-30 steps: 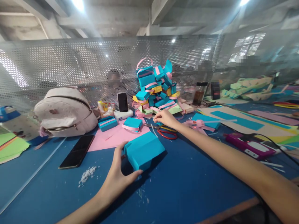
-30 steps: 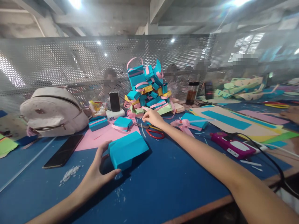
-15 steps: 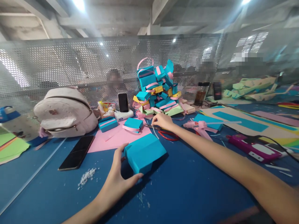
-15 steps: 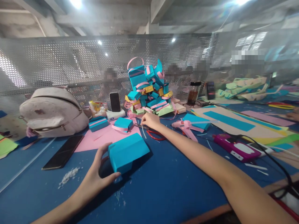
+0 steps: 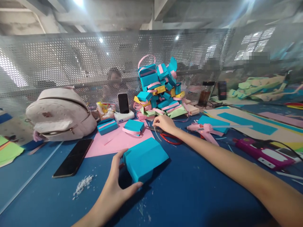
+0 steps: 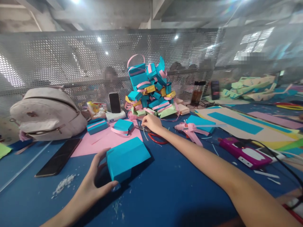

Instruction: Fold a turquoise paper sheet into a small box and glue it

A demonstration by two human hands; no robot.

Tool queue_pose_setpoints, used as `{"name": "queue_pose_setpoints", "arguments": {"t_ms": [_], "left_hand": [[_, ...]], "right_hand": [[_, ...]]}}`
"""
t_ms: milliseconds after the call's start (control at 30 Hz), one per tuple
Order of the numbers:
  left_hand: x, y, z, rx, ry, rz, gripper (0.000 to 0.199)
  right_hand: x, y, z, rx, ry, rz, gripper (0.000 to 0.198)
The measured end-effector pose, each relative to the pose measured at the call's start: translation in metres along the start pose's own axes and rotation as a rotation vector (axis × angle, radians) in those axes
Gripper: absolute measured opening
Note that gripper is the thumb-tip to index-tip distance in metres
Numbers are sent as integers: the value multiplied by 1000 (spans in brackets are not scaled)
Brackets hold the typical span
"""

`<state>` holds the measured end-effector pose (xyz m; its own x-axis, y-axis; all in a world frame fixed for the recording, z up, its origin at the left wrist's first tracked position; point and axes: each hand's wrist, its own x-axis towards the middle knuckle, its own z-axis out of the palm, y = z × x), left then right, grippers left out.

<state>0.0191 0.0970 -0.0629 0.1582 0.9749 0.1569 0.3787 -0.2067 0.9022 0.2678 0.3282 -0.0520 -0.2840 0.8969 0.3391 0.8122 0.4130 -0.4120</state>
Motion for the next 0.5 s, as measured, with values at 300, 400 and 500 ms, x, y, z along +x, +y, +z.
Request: {"name": "queue_pose_setpoints", "arguments": {"t_ms": [300, 400, 500], "left_hand": [[1, 1, 0, 12, 36, -17, 82], [1, 2, 0, 24, 32, -19, 81], [1, 2, 0, 15, 22, -1, 80]], "right_hand": [[-4, -15, -12, -43, 18, -63, 22], [-6, -19, -15, -66, 33, -56, 31], [-5, -17, -16, -71, 41, -42, 37]]}}
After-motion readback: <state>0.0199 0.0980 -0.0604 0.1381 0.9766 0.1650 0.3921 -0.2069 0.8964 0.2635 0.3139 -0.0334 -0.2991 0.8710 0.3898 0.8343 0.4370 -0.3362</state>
